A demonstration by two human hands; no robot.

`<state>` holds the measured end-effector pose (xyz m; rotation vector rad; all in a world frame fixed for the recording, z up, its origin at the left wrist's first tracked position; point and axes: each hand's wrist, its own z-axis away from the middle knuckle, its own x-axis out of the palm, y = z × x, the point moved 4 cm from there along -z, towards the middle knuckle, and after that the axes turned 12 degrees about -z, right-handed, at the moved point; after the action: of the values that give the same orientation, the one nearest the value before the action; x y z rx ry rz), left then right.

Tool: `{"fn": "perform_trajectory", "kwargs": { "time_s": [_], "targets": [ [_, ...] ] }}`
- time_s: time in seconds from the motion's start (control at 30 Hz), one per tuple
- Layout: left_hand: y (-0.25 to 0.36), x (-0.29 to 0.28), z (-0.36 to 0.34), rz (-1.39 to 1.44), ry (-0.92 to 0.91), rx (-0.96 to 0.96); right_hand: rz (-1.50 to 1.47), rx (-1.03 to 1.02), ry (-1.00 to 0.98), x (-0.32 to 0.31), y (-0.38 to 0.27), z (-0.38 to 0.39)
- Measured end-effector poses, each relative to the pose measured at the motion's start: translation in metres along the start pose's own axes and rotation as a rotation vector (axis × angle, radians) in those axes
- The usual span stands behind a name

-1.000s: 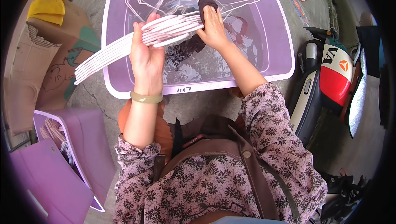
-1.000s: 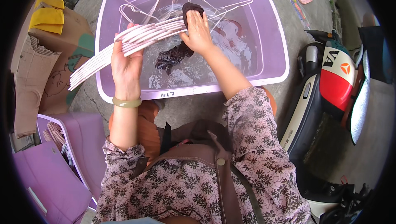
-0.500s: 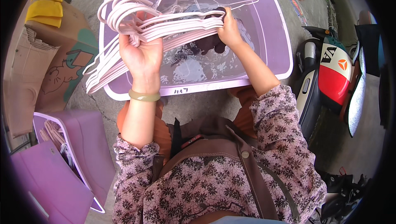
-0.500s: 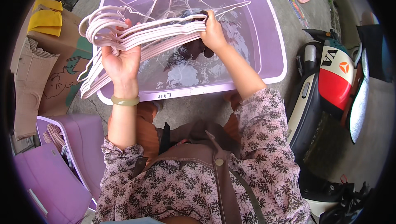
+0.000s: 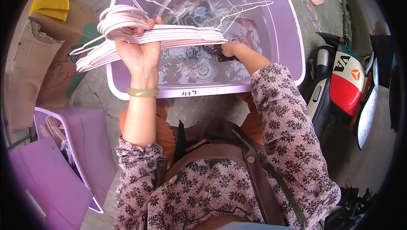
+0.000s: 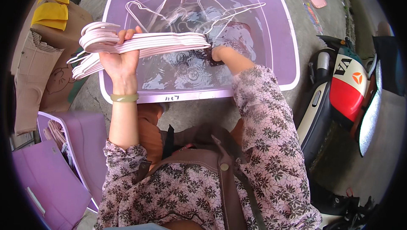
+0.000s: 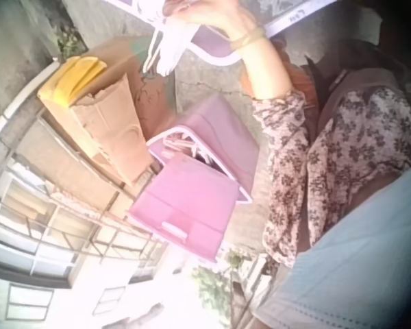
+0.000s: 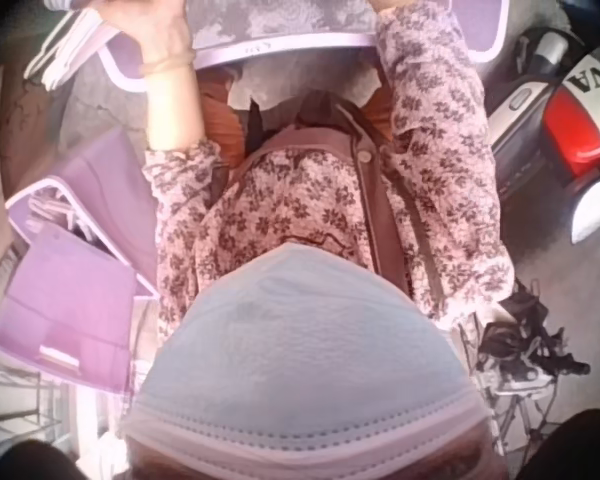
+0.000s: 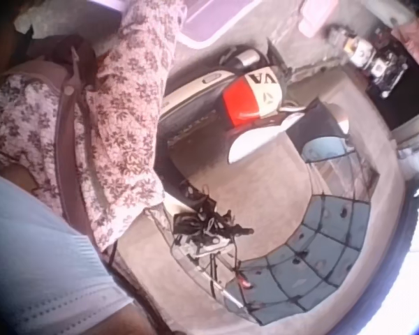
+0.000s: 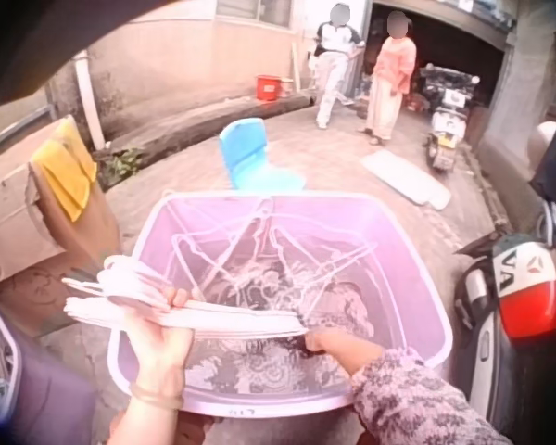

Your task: The person gathers hangers from a rack, sits down, and wipes a stack of hangers with a cloth inside a tub of water.

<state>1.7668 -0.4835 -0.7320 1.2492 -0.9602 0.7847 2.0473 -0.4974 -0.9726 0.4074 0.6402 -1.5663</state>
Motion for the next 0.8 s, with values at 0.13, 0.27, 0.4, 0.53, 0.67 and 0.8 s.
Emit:
{"fn": "perform_trajectory", "kwargs": {
  "time_s": [0.13, 0.27, 0.4, 0.53, 0.67, 0.8],
  "targets": [
    [-0.005, -0.015, -0.012, -0.055, 0.038, 0.026, -1.088, 0.155, -0.106, 0.044, 0.02, -0.031],
    [0.002, -0.015, -0.01, -0.185, 0.108, 0.136, -2.201, 0.209, 0.182, -0.017, 0.005, 0.041],
    [-0.016, -0.027, -0.016, -0.241, 0.008, 0.114, -2.297, -0.276, 0.337, -0.074, -0.041, 0.138],
    [-0.041, -0.03, -0.013, -0.043, -0.105, 0.009, -2.055, -0.873, 0.292, -0.099, -0.125, 0.185],
    [-0.038, -0.009, -0.01, -0.231, -0.038, 0.128, -1.395, -0.9, 0.837, -0.06, -0.149, 0.166],
    [-0.03, 0.0, 0.001, -0.04, -0.109, 0.111, -1.007, -0.7, 1.083, -0.055, -0.144, 0.161]
  ]
}}
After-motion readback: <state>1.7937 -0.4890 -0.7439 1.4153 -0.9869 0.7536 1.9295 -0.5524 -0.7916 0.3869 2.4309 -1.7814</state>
